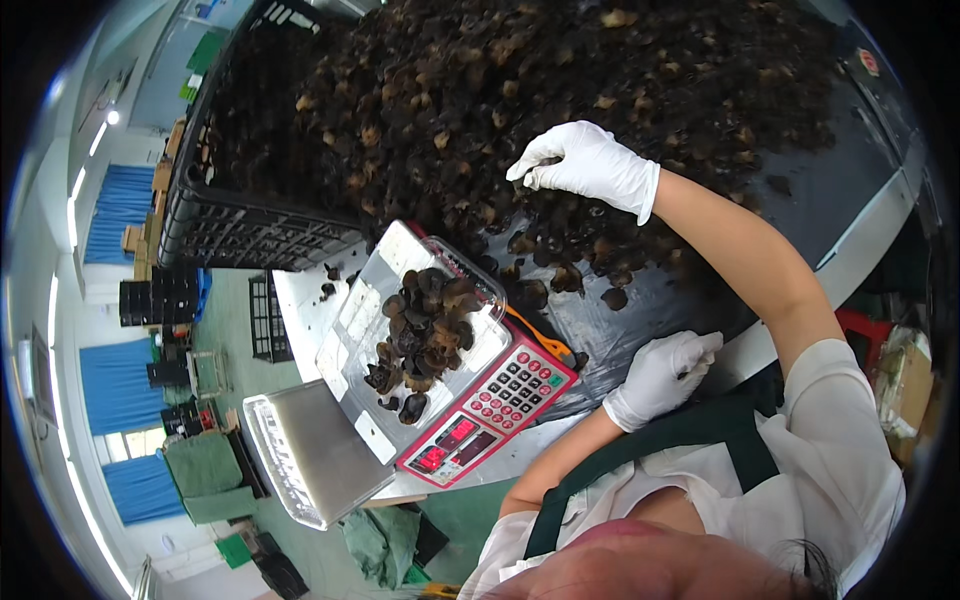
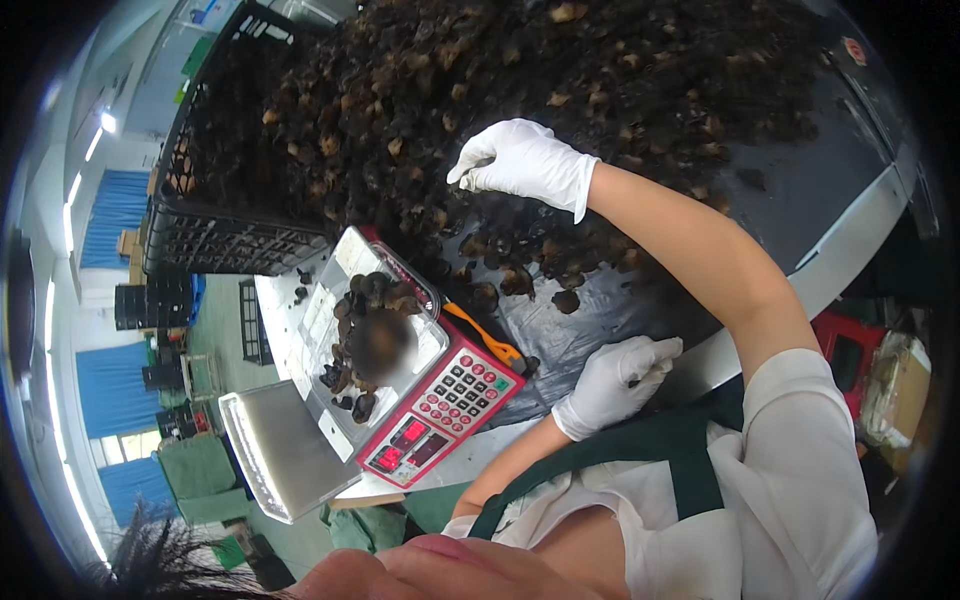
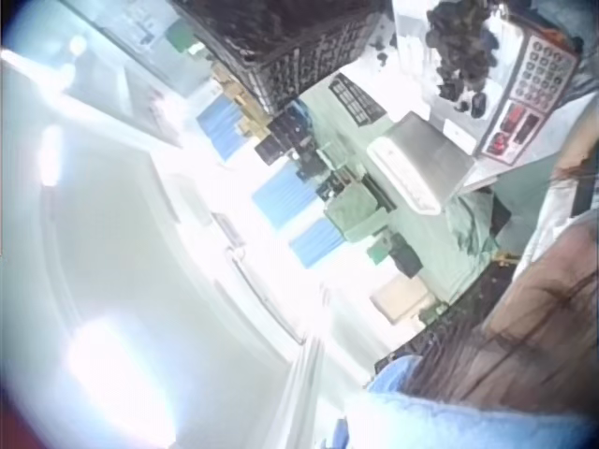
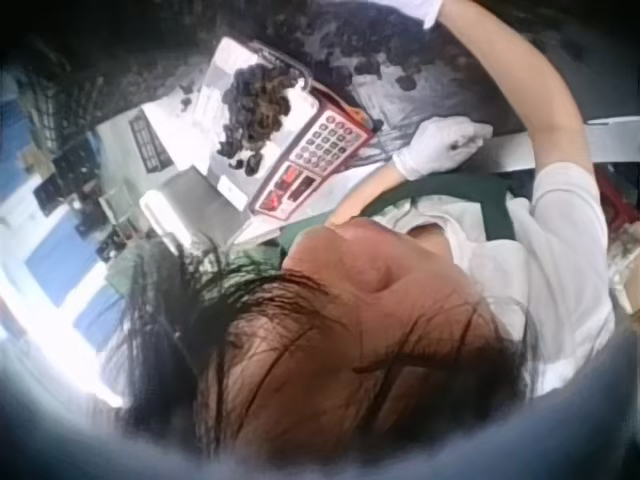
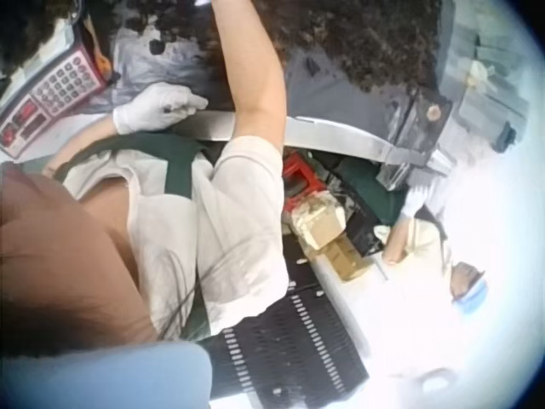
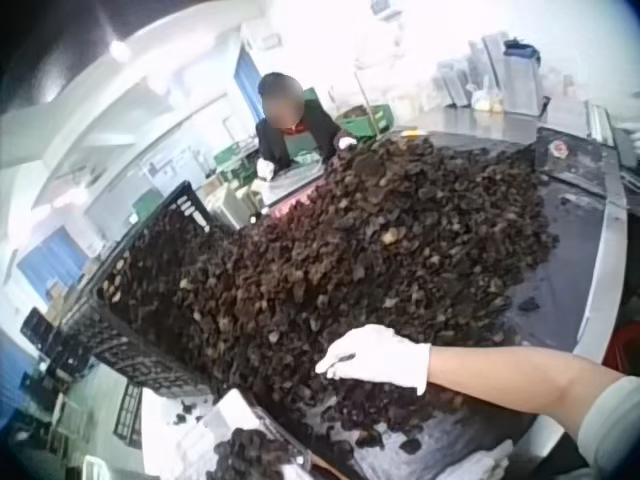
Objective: The person weighs dried black fungus on a digital scale, adjusting the quantity by hand to reach a target weight. They then transfer the weighed portion into a clear plastic container and place it into a larger white bin. The process is repeated continuously with a large pile of fungus on the table.
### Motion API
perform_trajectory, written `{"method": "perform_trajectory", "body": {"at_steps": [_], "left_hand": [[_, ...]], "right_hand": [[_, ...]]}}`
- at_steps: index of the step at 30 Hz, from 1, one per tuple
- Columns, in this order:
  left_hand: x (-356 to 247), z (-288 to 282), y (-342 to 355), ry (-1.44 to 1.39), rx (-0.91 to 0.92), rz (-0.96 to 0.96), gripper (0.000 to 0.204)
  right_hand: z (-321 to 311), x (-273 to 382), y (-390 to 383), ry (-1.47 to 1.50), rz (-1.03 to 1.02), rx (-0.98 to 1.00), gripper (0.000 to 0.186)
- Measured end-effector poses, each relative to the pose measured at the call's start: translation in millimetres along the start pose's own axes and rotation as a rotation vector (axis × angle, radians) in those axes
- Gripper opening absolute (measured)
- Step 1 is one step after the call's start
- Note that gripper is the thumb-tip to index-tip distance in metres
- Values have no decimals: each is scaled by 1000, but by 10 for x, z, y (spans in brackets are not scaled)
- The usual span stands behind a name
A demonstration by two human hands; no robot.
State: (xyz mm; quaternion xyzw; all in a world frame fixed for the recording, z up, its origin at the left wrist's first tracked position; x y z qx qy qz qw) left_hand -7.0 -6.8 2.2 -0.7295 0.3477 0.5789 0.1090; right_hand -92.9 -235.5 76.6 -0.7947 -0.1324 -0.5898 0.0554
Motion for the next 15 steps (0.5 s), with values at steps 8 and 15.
{"method": "perform_trajectory", "body": {"at_steps": [8, 15], "left_hand": [[-134, 79, 28, 32, -55, -5, 25], [-89, 99, -37, 49, -91, -49, 25]], "right_hand": [[-1048, -47, -1185, 12, 63, -143, 13], [-2018, 106, -3304, -311, 605, -47, 25]]}}
Point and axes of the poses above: each hand's wrist, its own y-axis towards the middle knuckle, its own z-axis out of the palm, x = y × z, the point moved 1 cm from there along y, towards the middle knuckle, and after that the axes turned 5 degrees about -x, right-handed, at the moved point
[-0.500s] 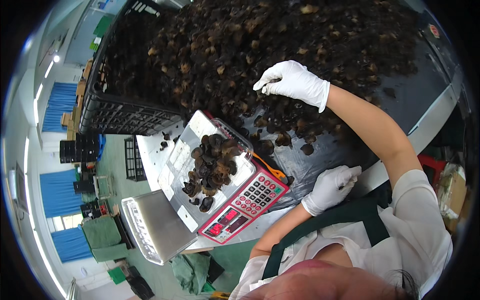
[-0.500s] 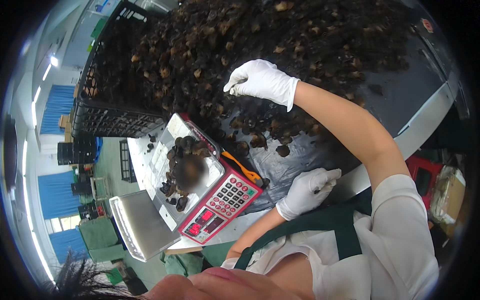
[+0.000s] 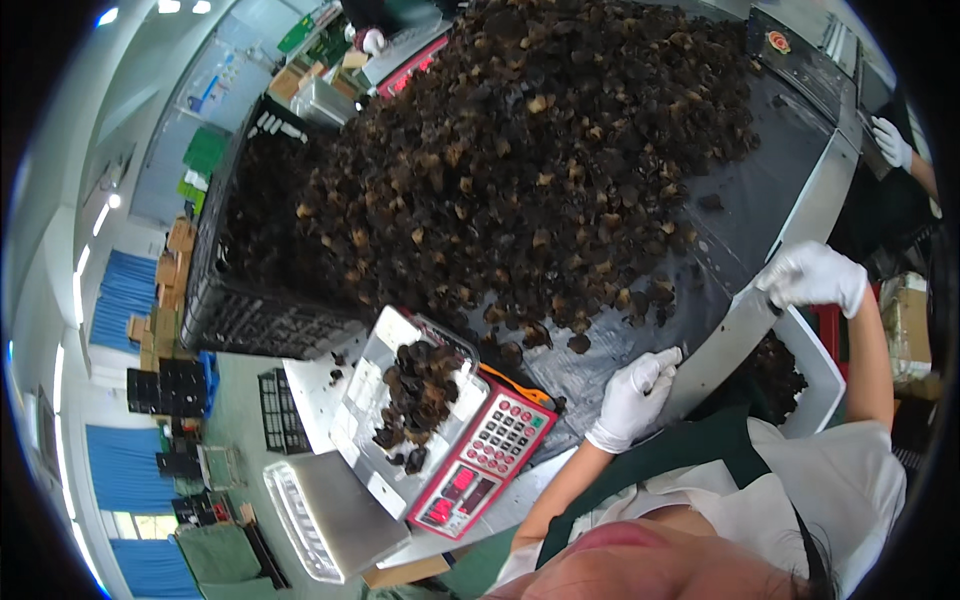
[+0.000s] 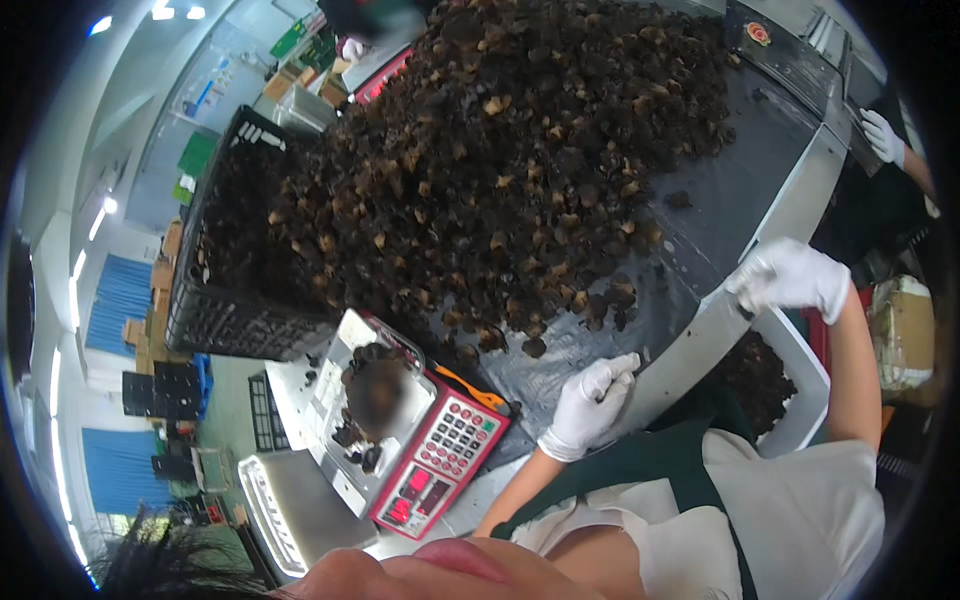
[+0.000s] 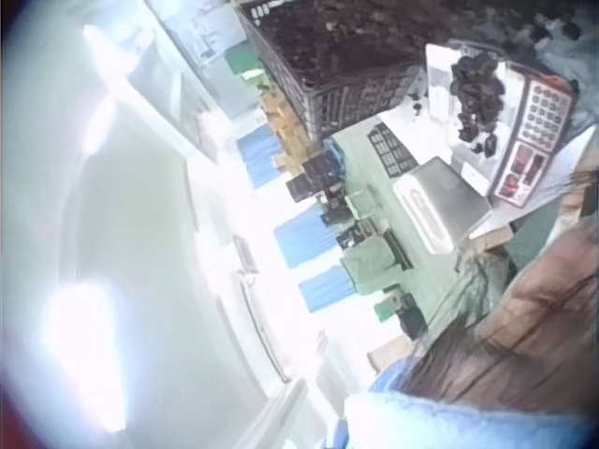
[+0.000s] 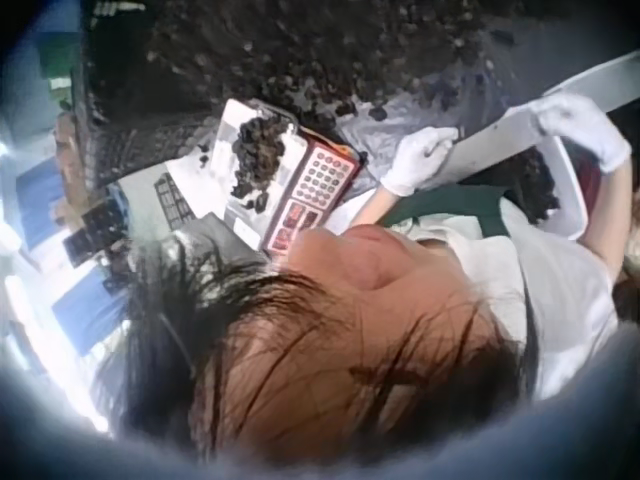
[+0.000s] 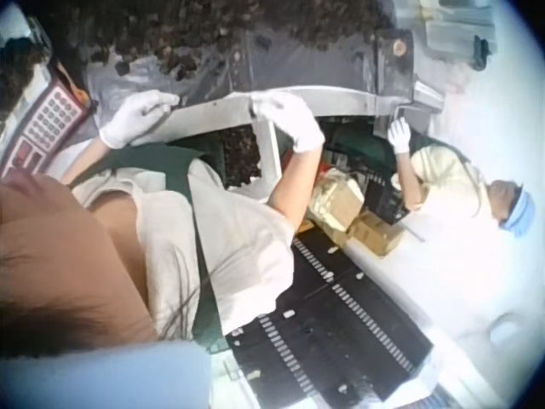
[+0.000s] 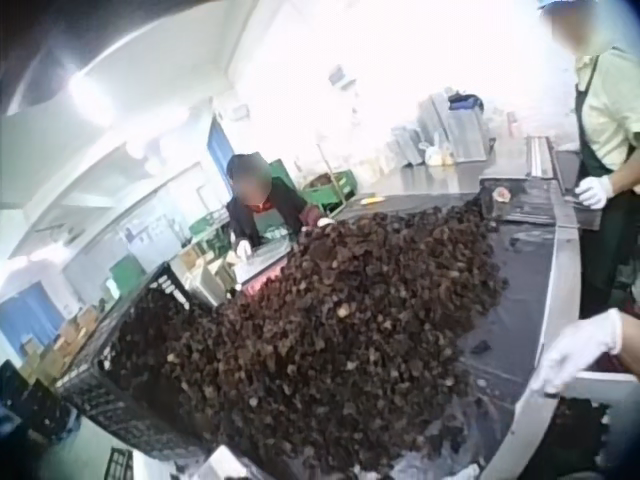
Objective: The person weighs dried black fungus on a digital scale, adjusting the quantity by hand to reach a target weight. They then transfer the weighed portion into a clear plastic container and place it into a larger white bin. The process is repeated continuously with a large pile of fungus on the table.
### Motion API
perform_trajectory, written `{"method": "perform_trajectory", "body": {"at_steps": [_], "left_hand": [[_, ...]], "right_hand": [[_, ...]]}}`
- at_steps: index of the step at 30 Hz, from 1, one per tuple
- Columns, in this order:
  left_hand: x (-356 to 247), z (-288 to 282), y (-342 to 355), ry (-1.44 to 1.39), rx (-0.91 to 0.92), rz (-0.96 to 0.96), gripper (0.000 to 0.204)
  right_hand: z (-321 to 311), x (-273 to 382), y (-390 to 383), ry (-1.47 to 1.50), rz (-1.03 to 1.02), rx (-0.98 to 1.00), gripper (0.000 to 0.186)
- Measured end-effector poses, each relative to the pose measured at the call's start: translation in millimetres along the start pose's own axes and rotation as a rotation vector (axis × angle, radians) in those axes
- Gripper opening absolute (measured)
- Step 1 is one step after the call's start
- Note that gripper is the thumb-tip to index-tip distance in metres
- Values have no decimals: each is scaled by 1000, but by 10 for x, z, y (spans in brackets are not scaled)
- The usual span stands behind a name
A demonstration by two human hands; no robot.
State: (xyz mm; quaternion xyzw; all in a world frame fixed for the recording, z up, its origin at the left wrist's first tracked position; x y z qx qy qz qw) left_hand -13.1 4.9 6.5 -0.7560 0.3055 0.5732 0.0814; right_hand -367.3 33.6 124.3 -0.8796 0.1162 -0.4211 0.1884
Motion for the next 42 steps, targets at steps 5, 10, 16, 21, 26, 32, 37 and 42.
{"method": "perform_trajectory", "body": {"at_steps": [5, 10, 16, 21, 26, 32, 37, 42], "left_hand": [[-77, 27, 25, 30, -26, 52, 21], [-39, -28, -79, -15, -59, 14, 23], [104, 85, 96, -34, 30, 128, 15], [393, 4, -134, 73, 16, 124, 16], [258, -1, -83, 87, 19, 143, 16], [145, 101, 4, 7, -46, 160, 15], [28, 43, -29, 74, -39, 123, 21], [-168, -68, -97, 157, -148, 108, 19]], "right_hand": [[112, 296, 59, -599, -390, -303, 53], [1349, 1853, 1344, -584, -981, -392, 59], [2861, 2646, 2688, -693, -1243, -525, 63], [3118, 3118, 2932, -809, -1035, -307, 50], [2858, 3128, 2961, -1098, -886, -342, 41], [2221, 2668, 2580, -1203, -699, -444, 34], [1464, 2081, 2303, -897, -571, -418, 46], [958, 1123, 2227, -973, -656, -479, 58]]}}
Point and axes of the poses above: each hand's wrist, its own y-axis towards the middle knuckle, its own z-axis out of the palm, x = y × z, the point moved 1 cm from there along y, towards the middle knuckle, and after that the axes turned 5 degrees about -x, right-handed, at the moved point
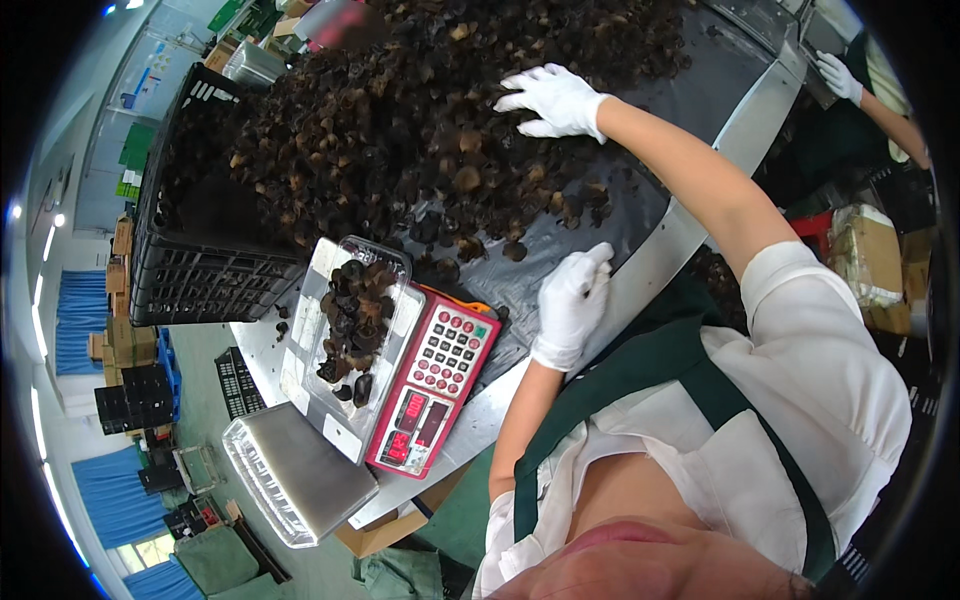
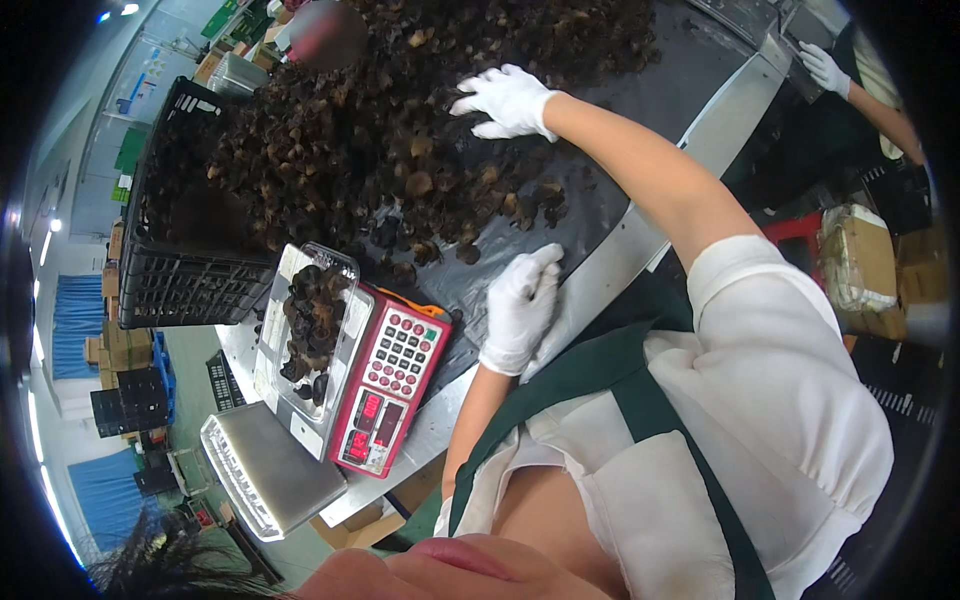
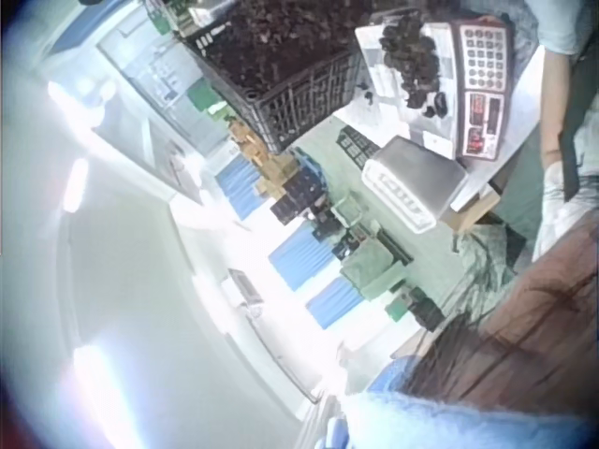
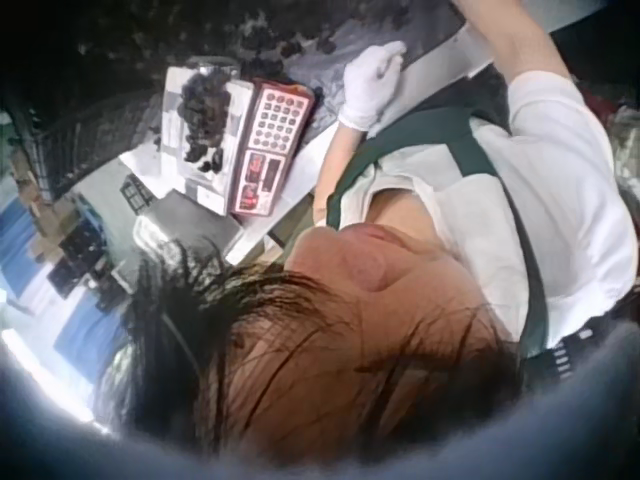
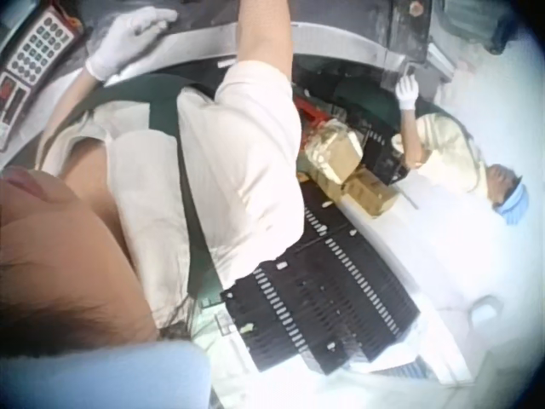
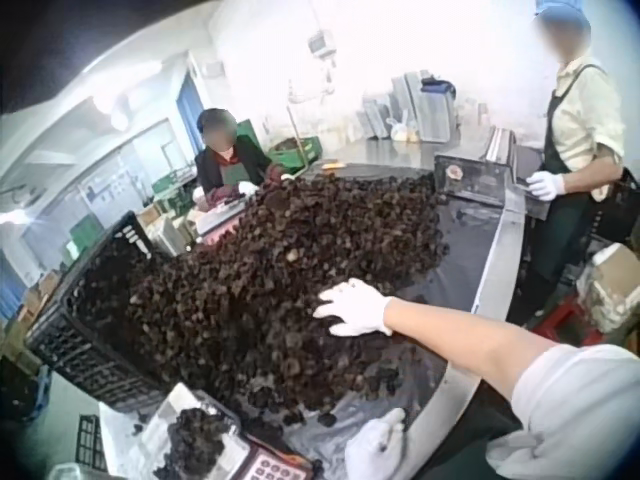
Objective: The person weighs dried black fungus on a digital scale, adjusting the quantity by hand to reach a target weight. They then transfer the weighed portion into a clear plastic container and place it into a larger white bin. The process is repeated continuously with a large pile of fungus on the table.
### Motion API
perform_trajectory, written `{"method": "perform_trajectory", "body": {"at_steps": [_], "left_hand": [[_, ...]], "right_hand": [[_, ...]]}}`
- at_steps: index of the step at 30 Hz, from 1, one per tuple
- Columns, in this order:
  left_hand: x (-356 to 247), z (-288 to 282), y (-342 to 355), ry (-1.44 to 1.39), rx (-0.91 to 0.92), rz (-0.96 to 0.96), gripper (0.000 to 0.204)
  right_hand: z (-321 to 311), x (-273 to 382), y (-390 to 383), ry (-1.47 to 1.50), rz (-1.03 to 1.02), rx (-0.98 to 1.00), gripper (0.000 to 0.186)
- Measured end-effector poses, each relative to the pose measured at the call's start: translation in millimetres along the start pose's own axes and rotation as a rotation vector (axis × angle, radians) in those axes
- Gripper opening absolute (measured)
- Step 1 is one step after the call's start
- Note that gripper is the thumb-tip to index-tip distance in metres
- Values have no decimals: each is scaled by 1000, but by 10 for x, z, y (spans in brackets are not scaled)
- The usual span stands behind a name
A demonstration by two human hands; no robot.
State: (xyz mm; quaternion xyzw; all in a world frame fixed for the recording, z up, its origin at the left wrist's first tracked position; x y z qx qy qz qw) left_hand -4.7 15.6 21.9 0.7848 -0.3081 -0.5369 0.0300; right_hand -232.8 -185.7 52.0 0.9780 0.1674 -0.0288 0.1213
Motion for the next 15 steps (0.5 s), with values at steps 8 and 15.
{"method": "perform_trajectory", "body": {"at_steps": [8, 15], "left_hand": [[-30, -382, 914, 742, -255, 104, 65], [678, -391, 1671, 1126, -129, -345, 83]], "right_hand": [[-131, -69, -869, 203, -33, -417, 50], [-29, 348, -281, 341, -121, -283, 64]]}}
Point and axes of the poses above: each hand's wrist, its own y-axis towards the middle knuckle, its own z-axis out of the palm, x = y × z, the point moved 1 cm from there along y, towards the middle knuckle, and after that the axes turned 5 degrees about -x, right-handed, at the moved point
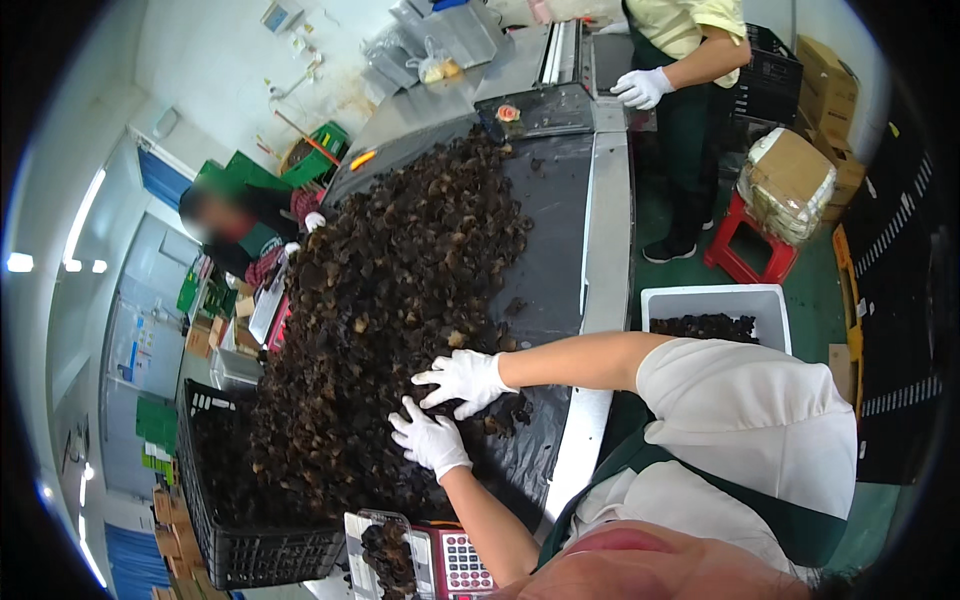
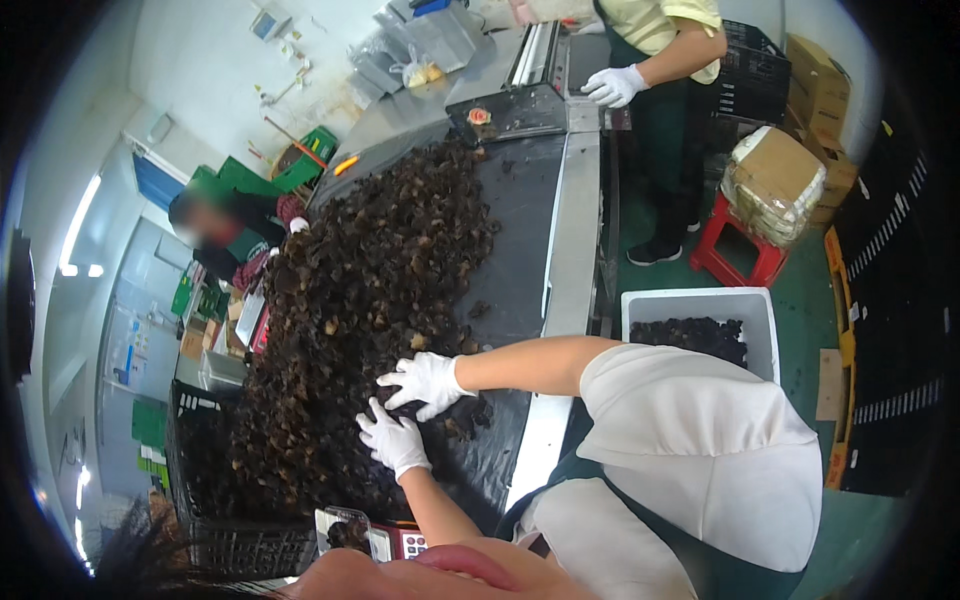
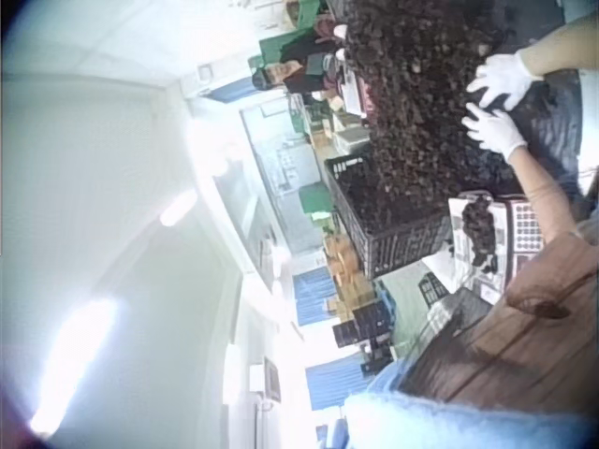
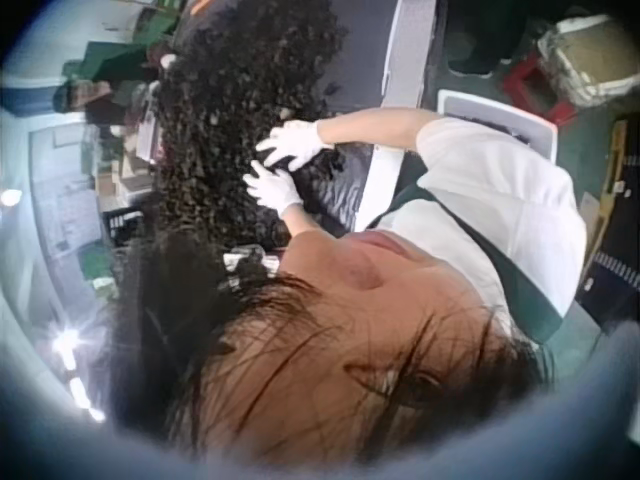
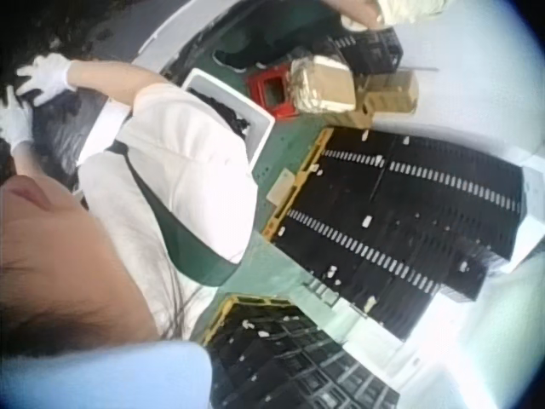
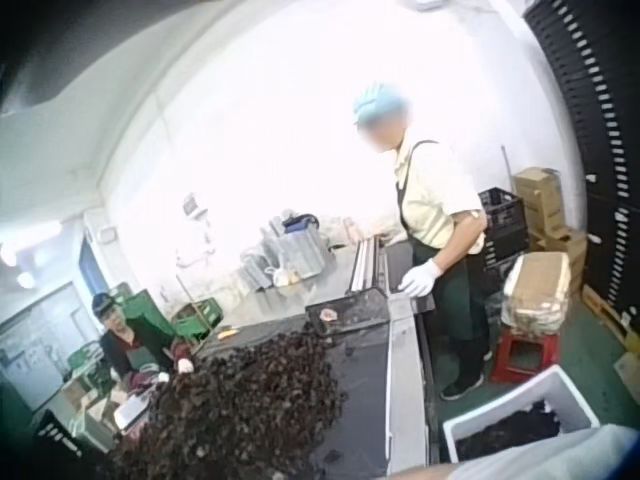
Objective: The person weighs dried black fungus on a digital scale, adjusting the quantity by hand to reach a target weight. They then transfer the weighed portion into a clear plastic container and place it into a larger white bin. The process is repeated continuously with a large pile of fungus on the table.
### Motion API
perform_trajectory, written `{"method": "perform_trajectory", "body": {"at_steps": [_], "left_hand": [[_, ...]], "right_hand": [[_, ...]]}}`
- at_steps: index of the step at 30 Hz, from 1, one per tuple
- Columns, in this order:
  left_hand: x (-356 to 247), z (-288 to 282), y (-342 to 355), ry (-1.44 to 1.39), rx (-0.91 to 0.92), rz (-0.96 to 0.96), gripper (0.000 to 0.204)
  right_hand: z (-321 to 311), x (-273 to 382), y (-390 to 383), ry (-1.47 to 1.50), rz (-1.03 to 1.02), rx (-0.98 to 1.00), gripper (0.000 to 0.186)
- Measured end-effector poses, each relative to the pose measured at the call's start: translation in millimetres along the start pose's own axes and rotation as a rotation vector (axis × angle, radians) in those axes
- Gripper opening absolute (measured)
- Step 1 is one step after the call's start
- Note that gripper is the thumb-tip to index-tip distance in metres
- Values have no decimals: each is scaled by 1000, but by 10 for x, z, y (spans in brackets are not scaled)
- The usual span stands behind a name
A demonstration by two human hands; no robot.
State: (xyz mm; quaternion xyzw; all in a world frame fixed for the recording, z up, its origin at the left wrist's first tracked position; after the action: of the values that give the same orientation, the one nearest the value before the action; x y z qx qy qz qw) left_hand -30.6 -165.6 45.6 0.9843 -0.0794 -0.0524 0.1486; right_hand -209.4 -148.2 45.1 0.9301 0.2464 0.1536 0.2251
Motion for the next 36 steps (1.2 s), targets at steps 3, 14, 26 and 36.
{"method": "perform_trajectory", "body": {"at_steps": [3, 14, 26, 36], "left_hand": [[23, -10, -153, -266, -243, 233, 45], [52, -135, -115, -405, -513, 113, 6], [749, -1145, -429, -434, -757, 217, 10], [2355, -1741, -1424, -151, -207, -34, 33]], "right_hand": [[32, 19, 51, 119, -19, 63, 40], [62, -634, 70, 116, 200, -171, 40], [70, -671, 311, 205, 264, 369, 58], [-385, -124, 471, 115, 252, 273, 59]]}}
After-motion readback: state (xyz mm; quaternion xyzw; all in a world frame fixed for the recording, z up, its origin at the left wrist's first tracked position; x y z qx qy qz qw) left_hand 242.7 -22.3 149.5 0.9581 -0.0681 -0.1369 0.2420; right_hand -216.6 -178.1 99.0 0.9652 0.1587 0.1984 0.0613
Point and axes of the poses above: each hand's wrist, its own y-axis towards the middle knuckle, its own z-axis out of the palm, x = y × z, the point moved 1 cm from there along y, towards the middle knuckle, and after that the axes turned 5 degrees about -x, right-handed, at the moved point
